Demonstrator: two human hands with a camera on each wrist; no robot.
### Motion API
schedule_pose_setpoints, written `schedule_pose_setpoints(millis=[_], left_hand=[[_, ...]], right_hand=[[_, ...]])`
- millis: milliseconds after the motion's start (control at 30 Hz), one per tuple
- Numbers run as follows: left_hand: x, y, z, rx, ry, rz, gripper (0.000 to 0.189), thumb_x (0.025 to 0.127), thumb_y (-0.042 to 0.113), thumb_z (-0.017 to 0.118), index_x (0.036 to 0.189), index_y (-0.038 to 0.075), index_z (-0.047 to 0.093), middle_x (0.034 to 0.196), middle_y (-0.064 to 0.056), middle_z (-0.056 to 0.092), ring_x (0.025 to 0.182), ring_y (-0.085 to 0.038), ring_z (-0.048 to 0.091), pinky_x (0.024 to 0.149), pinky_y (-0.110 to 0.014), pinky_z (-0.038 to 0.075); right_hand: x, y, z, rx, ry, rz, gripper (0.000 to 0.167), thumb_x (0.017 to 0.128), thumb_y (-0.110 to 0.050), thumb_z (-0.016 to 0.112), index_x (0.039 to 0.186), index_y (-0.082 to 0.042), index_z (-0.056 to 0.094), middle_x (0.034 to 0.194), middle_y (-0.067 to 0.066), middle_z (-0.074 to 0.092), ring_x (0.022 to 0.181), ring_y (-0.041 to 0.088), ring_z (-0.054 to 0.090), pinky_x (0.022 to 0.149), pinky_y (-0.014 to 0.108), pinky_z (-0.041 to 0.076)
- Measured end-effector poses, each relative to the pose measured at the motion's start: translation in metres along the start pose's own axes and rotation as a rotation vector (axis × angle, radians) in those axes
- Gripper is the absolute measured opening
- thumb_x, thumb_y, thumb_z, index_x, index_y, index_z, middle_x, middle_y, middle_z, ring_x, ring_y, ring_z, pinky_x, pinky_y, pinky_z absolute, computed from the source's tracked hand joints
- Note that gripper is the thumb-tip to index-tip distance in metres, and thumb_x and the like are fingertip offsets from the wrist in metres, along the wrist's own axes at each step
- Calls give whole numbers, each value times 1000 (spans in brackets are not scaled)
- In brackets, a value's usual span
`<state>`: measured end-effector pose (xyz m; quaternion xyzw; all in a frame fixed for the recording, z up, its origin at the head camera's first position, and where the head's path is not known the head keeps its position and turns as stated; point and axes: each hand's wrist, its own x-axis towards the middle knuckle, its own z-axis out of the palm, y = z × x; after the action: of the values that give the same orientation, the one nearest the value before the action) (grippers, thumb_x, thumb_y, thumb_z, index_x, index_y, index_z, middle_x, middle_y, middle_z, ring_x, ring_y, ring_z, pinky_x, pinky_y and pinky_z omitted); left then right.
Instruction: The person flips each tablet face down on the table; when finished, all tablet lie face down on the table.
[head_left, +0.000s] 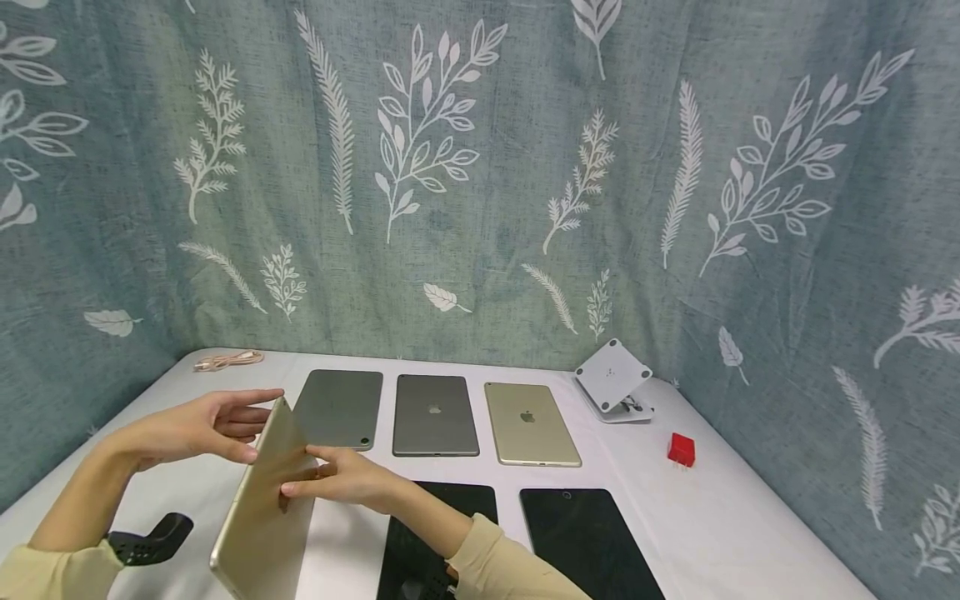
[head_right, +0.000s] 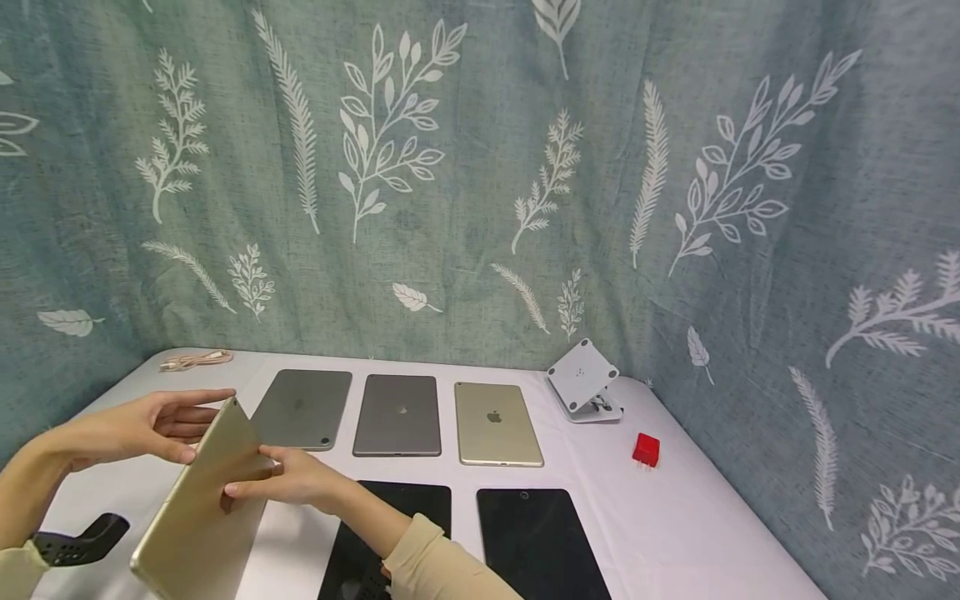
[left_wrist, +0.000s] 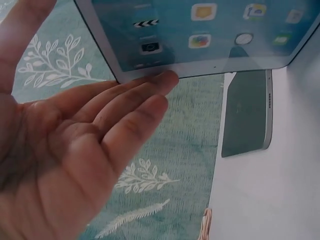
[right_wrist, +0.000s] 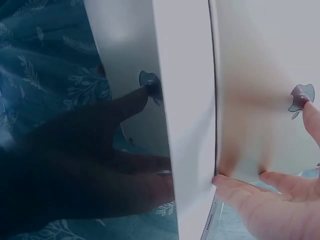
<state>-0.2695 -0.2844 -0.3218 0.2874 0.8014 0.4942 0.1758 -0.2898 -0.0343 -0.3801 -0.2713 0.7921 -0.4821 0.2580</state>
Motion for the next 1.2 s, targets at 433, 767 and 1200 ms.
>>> schedule_pose_setpoints(millis=[433,767,1200], left_hand=[[-15,-12,-14,-13,-124,-47,88,89,4,65,145,-18,0,145,-42,27,134,-30,46,94,-35,52],[-5,-19,0,134,-101,-237,97,79,8,78,138,-28,9,136,-39,44,126,-57,42,95,-55,48],[6,-22,12,317,-62,-388,54,81,25,77,109,-16,56,100,-14,67,92,-29,64,84,-46,53]], right_hand=[[-6,-9,4,-438,36,14,68,84,-34,72,144,-19,45,141,-2,53,126,9,52,93,23,48],[-13,-8,3,-856,6,16,58,82,-47,71,129,-17,57,115,-5,65,100,3,58,72,16,47],[-18,-8,1,-987,-52,32,72,78,-47,75,138,-14,52,127,2,59,103,5,57,77,18,48]])
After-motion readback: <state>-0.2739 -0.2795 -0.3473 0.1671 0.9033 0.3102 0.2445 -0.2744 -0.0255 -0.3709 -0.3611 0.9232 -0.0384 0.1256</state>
